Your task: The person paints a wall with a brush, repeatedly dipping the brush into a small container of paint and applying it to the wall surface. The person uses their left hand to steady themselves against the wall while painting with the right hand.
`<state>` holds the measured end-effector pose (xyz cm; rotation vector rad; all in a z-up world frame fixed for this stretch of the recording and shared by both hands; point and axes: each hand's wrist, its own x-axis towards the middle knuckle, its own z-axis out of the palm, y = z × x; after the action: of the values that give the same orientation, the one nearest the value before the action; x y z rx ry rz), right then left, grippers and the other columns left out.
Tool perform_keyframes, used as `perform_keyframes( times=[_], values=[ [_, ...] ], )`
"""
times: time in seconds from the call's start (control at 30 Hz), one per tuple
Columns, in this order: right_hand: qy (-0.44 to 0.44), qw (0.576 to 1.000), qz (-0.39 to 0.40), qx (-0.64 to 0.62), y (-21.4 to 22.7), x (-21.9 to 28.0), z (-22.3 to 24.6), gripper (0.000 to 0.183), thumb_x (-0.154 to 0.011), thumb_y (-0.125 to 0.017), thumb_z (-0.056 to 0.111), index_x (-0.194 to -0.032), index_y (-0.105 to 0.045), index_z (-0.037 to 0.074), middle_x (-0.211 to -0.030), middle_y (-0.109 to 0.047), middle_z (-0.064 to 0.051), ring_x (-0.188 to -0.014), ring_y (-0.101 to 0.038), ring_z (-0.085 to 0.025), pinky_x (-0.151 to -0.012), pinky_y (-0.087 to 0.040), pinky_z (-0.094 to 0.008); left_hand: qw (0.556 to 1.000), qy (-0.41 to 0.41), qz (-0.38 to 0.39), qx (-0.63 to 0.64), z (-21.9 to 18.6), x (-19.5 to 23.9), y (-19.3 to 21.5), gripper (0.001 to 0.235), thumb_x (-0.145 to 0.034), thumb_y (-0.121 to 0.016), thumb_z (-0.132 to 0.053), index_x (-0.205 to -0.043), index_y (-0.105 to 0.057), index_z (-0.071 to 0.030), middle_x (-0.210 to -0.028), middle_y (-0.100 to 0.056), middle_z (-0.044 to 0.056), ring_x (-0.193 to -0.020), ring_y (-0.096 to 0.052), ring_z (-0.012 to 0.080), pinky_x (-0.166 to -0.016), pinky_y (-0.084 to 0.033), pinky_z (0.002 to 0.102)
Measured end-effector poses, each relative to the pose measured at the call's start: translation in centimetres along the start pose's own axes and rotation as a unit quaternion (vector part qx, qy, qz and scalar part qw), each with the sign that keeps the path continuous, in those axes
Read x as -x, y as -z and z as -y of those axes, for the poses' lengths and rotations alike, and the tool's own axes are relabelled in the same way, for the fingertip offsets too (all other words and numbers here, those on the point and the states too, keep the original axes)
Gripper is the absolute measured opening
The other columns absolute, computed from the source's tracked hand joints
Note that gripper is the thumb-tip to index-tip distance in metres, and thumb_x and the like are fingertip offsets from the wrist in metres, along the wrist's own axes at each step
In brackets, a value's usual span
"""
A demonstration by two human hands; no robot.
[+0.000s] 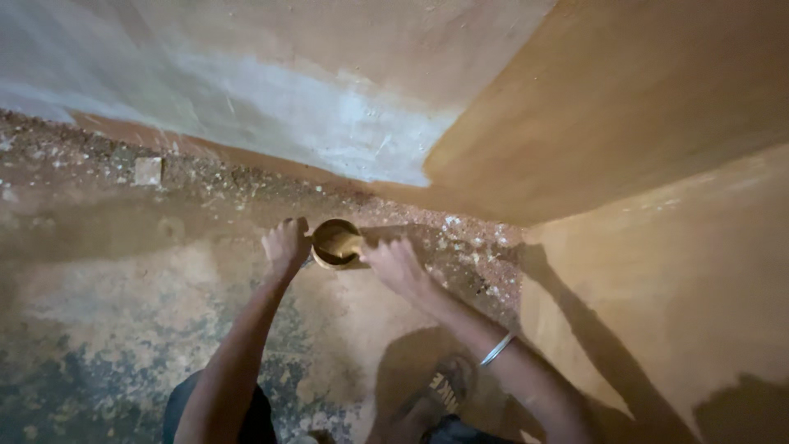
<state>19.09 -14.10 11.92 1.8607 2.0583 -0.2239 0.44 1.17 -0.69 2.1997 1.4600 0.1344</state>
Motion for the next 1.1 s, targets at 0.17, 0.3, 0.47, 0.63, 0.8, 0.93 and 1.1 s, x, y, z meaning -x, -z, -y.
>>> perform_keyframes(
  times=[0.17,0.3,0.47,0.63,0.8,0.93,1.1],
  values=[
    [0.01,0.993,-0.113,0.039,-4.0,2.0,1.2,0.052,-0.084,-0.065,0.011,-0.135,-0.06,0.007,-0.093,-0.073,-0.018,-0.055,-0.071,-0.023,-0.043,-0.055,-0.036,1.0,0.015,-0.008,0.002,0.2,-0.1,-0.6,0.031,-0.075,-0.083,-0.031,-0.104,-0.076,-0.022,-0.11,-0.074,0.007,-0.096,-0.072,0.0331,-0.077,-0.058,0.051],
    [0.013,0.997,-0.075,0.026,-4.7,3.5,0.9,0.051,-0.082,-0.064,0.007,-0.133,-0.061,0.009,-0.092,-0.072,-0.018,-0.057,-0.071,-0.022,-0.044,-0.056,-0.034,0.999,0.027,0.0,-0.019,-0.3,-0.4,0.3,0.034,-0.073,-0.086,-0.033,-0.104,-0.076,-0.023,-0.109,-0.075,0.007,-0.096,-0.073,0.0316,-0.077,-0.058,0.049],
    [0.001,0.998,-0.052,0.016,-3.8,5.9,1.0,0.042,-0.089,-0.064,0.015,-0.13,-0.061,0.006,-0.086,-0.072,-0.015,-0.06,-0.071,-0.023,-0.046,-0.056,-0.035,0.999,0.039,0.016,-0.03,-0.8,-0.5,0.8,0.037,-0.071,-0.087,-0.035,-0.105,-0.076,-0.023,-0.11,-0.075,0.006,-0.098,-0.073,0.0304,-0.077,-0.058,0.048],
    [-0.007,0.994,-0.109,0.017,-3.8,6.6,0.3,0.036,-0.095,-0.06,0.032,-0.123,-0.065,0.011,-0.08,-0.073,-0.015,-0.053,-0.07,-0.021,-0.043,-0.055,-0.038,0.998,0.027,0.023,-0.058,-0.8,-0.8,0.6,0.035,-0.076,-0.085,-0.036,-0.106,-0.077,-0.022,-0.109,-0.075,0.007,-0.099,-0.073,0.0314,-0.077,-0.059,0.048],
    [-0.106,0.918,-0.033,-0.382,-5.0,5.2,-1.3,0.035,-0.107,-0.041,0.034,-0.119,-0.066,0.014,-0.07,-0.061,-0.005,-0.048,-0.054,-0.017,-0.042,-0.051,-0.039,0.996,0.049,0.043,-0.063,-0.9,-0.4,0.8,0.037,-0.075,-0.085,-0.039,-0.107,-0.077,-0.022,-0.11,-0.075,0.008,-0.1,-0.073,0.0319,-0.079,-0.058,0.049],
    [-0.178,0.854,0.017,-0.489,-6.8,2.4,-3.5,0.043,-0.106,-0.047,0.045,-0.095,-0.068,0.009,-0.066,-0.059,-0.002,-0.055,-0.055,-0.013,-0.053,-0.046,-0.035,0.996,0.044,0.033,-0.07,-0.9,0.0,1.2,0.04,-0.076,-0.085,-0.045,-0.109,-0.077,-0.023,-0.111,-0.075,0.008,-0.099,-0.073,0.0325,-0.079,-0.058,0.049],
    [-0.276,0.744,0.083,-0.603,-10.0,-0.2,-5.4,0.048,-0.104,-0.054,0.048,-0.093,-0.066,0.003,-0.068,-0.055,-0.003,-0.06,-0.054,-0.015,-0.052,-0.042,-0.036,0.995,0.043,0.046,-0.084,-0.9,-0.4,1.8,0.044,-0.076,-0.085,-0.048,-0.111,-0.076,-0.024,-0.111,-0.075,0.007,-0.101,-0.072,0.032,-0.079,-0.058,0.049]
  ],
)
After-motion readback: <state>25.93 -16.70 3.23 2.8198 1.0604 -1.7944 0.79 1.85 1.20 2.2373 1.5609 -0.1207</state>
